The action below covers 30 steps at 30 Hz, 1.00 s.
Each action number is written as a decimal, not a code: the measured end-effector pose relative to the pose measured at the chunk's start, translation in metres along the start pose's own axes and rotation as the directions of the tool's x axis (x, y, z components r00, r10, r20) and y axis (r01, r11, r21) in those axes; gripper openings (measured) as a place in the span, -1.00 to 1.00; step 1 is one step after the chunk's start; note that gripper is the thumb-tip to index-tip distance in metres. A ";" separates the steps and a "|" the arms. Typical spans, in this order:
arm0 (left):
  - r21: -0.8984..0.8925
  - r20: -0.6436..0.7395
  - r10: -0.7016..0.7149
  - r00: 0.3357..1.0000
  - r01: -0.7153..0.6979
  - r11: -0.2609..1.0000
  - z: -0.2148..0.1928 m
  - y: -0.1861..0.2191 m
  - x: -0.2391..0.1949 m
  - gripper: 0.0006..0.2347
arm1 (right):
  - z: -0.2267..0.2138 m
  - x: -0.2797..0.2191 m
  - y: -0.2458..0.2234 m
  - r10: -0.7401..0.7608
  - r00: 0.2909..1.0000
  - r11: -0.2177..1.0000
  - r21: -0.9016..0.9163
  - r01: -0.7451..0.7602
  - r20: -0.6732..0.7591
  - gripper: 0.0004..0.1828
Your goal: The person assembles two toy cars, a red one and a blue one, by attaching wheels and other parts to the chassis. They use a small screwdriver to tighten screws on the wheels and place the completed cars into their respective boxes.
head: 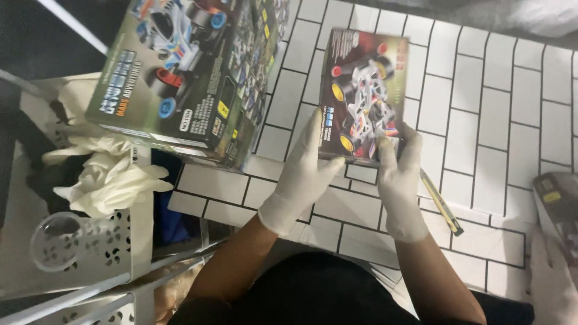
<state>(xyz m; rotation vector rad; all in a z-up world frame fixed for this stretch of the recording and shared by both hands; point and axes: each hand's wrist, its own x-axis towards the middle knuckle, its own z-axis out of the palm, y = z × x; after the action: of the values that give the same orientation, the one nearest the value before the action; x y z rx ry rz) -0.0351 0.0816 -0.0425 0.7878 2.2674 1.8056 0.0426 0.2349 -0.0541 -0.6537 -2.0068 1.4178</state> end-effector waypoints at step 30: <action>0.149 -0.548 0.359 0.756 -0.334 0.931 -0.228 0.035 0.001 -0.67 | 0.180 -0.038 -0.117 -0.610 0.757 0.793 0.177 0.583 0.235 -0.07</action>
<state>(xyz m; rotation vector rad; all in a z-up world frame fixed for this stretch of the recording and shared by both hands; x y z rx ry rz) -0.1201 -0.1106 0.0523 0.7995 2.6546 2.4485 -0.0644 0.0545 0.0036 0.2573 -2.0744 1.2288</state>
